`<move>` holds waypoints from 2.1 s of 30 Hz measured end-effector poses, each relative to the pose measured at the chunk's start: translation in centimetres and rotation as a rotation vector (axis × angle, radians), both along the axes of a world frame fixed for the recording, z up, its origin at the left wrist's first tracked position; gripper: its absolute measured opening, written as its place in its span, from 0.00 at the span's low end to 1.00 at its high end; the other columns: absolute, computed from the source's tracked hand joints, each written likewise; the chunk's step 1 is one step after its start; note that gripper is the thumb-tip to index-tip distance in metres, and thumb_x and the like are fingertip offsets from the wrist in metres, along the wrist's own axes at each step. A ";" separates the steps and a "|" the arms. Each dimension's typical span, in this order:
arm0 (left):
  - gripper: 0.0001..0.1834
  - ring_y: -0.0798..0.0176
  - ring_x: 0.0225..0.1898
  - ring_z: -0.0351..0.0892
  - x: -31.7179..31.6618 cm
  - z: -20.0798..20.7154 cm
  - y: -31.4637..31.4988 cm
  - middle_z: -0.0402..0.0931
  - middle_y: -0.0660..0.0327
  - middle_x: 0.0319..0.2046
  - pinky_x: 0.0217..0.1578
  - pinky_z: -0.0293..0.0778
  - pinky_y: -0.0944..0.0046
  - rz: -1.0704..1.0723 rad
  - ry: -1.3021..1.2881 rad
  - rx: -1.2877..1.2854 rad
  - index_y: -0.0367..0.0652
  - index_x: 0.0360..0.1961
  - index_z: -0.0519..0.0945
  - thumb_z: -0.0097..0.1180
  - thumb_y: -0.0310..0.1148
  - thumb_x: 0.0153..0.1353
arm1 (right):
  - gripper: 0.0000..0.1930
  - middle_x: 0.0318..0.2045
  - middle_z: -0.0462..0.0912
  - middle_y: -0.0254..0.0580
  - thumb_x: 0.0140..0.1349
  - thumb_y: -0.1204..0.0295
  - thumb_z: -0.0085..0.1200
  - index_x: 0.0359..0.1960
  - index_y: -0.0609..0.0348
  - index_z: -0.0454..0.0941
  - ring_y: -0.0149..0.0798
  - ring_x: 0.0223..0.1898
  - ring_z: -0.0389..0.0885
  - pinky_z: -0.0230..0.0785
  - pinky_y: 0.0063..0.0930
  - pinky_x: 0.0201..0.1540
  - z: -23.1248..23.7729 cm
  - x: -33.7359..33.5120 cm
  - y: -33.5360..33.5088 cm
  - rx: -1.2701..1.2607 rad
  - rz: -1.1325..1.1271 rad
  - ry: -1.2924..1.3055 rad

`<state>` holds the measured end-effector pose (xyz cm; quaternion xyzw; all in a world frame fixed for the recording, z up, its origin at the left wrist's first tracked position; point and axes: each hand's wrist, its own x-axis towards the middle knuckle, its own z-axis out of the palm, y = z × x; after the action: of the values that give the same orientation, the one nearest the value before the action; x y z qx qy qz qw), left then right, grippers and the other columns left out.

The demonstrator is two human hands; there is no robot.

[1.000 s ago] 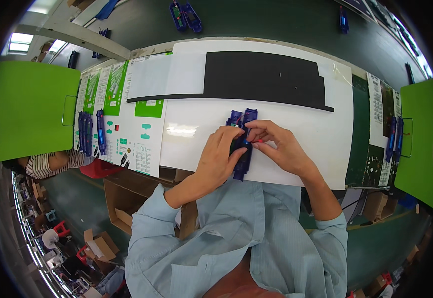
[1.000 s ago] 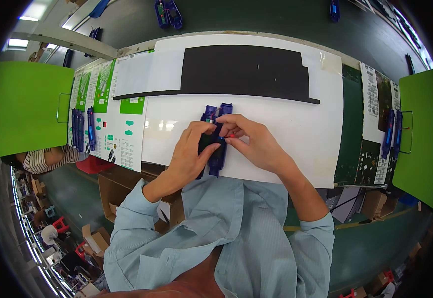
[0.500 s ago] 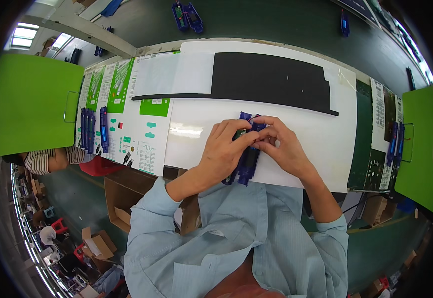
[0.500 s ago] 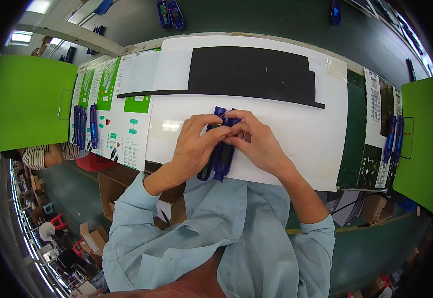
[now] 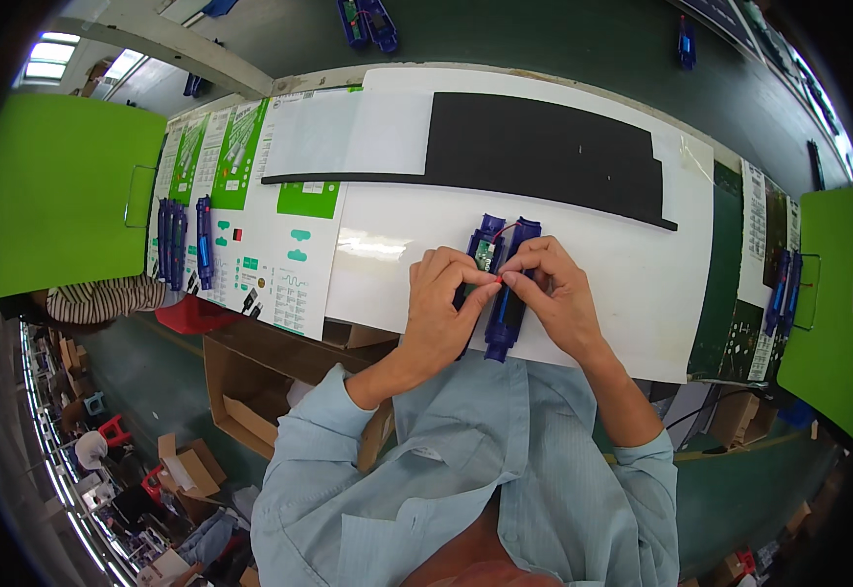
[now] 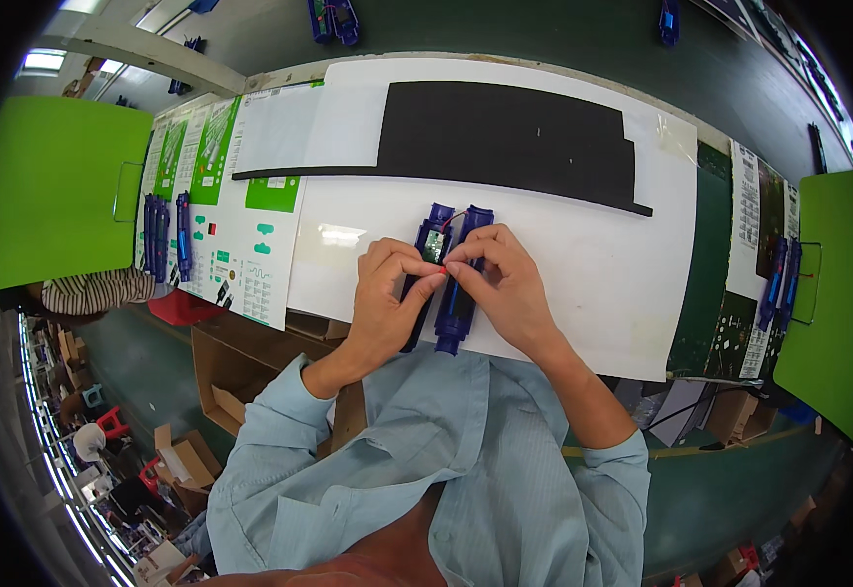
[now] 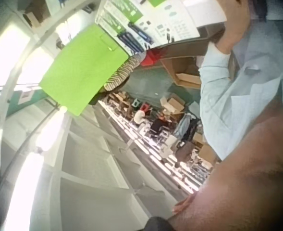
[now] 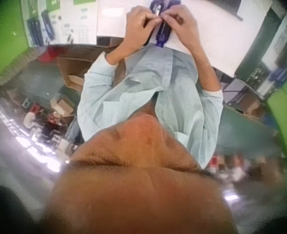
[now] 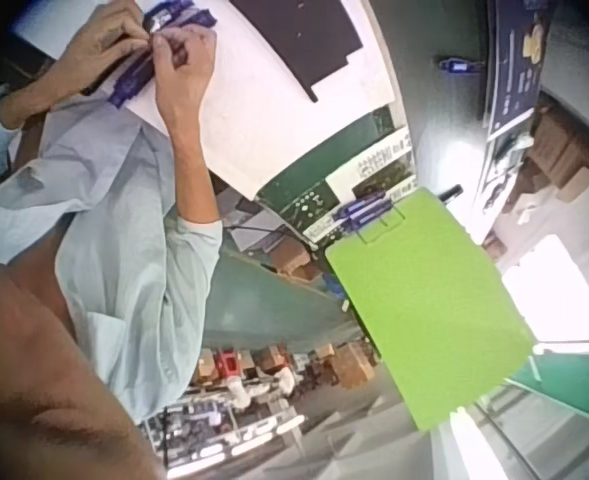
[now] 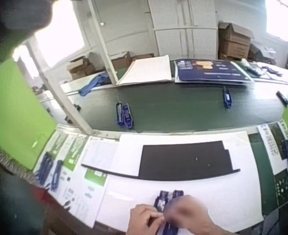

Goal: The person assembles small blue electronic devices at a workstation. They pick up a blue casing, insert a green circuit board, and connect red and black wires to the board. The person repeats this process for multiple units, placing the finished devices on the table.

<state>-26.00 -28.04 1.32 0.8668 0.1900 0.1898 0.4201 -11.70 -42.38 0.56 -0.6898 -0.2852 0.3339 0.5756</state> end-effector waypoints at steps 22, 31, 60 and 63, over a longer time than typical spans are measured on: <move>0.09 0.48 0.47 0.80 -4.1 0.1 0.6 0.77 0.53 0.46 0.47 0.78 0.53 -0.209 0.042 0.346 0.34 0.41 0.82 0.65 0.19 0.60 | 0.05 0.41 0.83 0.39 0.60 0.79 0.64 0.36 0.59 0.80 0.47 0.46 0.78 0.74 0.39 0.53 1.4 0.3 2.9 0.041 0.349 -0.781; 0.21 0.49 0.55 0.79 -7.6 -0.7 -0.7 0.80 0.55 0.51 0.54 0.77 0.54 -0.046 -0.075 0.220 0.38 0.53 0.85 0.74 0.26 0.57 | 0.07 0.55 0.81 0.44 0.63 0.81 0.64 0.41 0.62 0.83 0.47 0.51 0.80 0.75 0.37 0.57 2.4 -0.1 -0.5 0.023 0.281 -0.366; 0.22 0.47 0.59 0.83 -8.6 -2.4 -1.2 0.86 0.53 0.54 0.58 0.82 0.53 -0.211 -0.125 0.352 0.33 0.46 0.87 0.77 0.31 0.50 | 0.03 0.38 0.76 0.40 0.59 0.79 0.63 0.35 0.61 0.84 0.46 0.42 0.74 0.66 0.39 0.48 1.3 -2.3 3.0 0.027 0.439 -0.750; 0.22 0.47 0.58 0.83 -8.5 -2.5 -1.1 0.85 0.53 0.55 0.57 0.82 0.53 -0.224 -0.127 0.361 0.33 0.46 0.87 0.77 0.32 0.51 | 0.04 0.38 0.76 0.39 0.58 0.79 0.63 0.35 0.60 0.83 0.46 0.44 0.74 0.66 0.38 0.48 1.6 -2.1 2.8 0.010 0.457 -0.765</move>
<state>-34.47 -29.10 -1.14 0.9299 0.0289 0.2271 0.2878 -13.85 -39.54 2.20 -0.6800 -0.6245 0.1722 0.3436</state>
